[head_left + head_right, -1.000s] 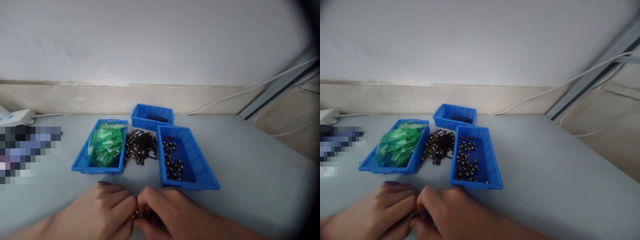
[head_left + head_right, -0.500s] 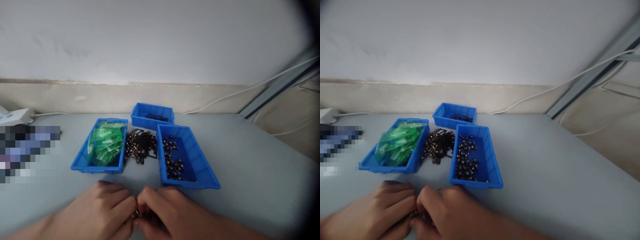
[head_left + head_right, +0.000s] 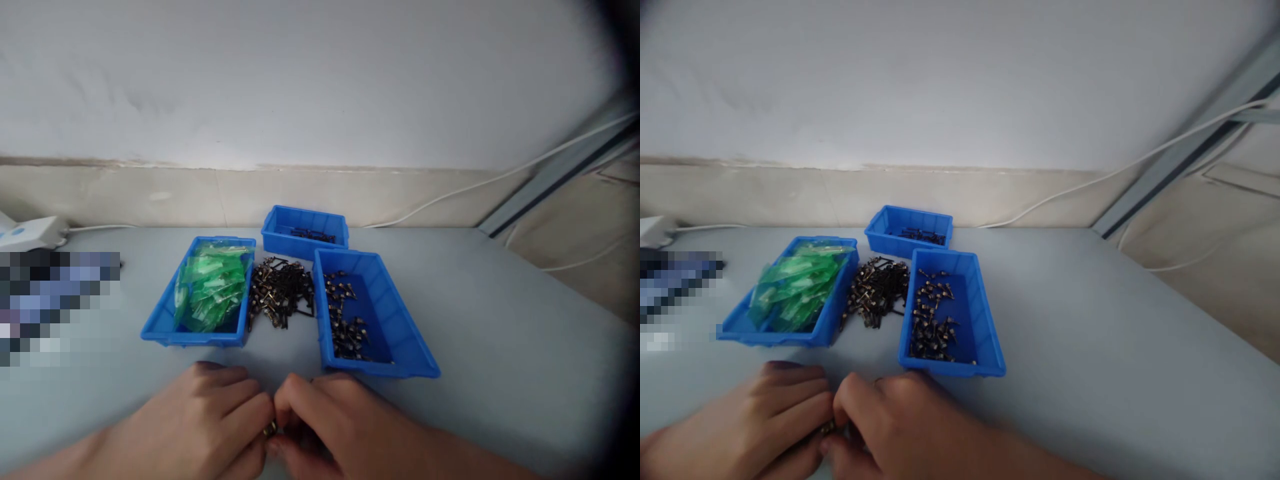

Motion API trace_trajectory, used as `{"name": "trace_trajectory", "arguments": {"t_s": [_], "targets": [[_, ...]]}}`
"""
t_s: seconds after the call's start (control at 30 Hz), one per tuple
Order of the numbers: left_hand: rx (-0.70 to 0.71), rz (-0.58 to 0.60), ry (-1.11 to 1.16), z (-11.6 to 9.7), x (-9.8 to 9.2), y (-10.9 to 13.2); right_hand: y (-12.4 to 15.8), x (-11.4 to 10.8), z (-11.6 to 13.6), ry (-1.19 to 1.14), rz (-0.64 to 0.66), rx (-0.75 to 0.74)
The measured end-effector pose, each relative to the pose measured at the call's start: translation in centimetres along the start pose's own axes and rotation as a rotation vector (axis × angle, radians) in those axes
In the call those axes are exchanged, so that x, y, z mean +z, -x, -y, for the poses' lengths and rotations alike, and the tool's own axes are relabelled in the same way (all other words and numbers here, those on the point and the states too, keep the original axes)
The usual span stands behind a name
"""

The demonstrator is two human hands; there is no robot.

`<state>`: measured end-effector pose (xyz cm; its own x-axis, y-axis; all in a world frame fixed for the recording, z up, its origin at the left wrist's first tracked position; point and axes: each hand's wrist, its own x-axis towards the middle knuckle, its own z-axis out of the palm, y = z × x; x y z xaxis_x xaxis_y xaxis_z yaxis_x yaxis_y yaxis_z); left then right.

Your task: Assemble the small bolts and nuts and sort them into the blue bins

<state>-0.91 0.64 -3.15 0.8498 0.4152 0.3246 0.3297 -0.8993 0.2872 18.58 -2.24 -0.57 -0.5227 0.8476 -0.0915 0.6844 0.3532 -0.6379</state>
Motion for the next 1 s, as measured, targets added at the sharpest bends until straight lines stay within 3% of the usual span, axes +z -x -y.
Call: {"name": "trace_trajectory", "arguments": {"t_s": [1.0], "targets": [[0.003, -0.005, -0.025, -0.03, -0.06, 0.18, 0.02, -0.06, 0.00, 0.072, 0.033, -0.051]]}}
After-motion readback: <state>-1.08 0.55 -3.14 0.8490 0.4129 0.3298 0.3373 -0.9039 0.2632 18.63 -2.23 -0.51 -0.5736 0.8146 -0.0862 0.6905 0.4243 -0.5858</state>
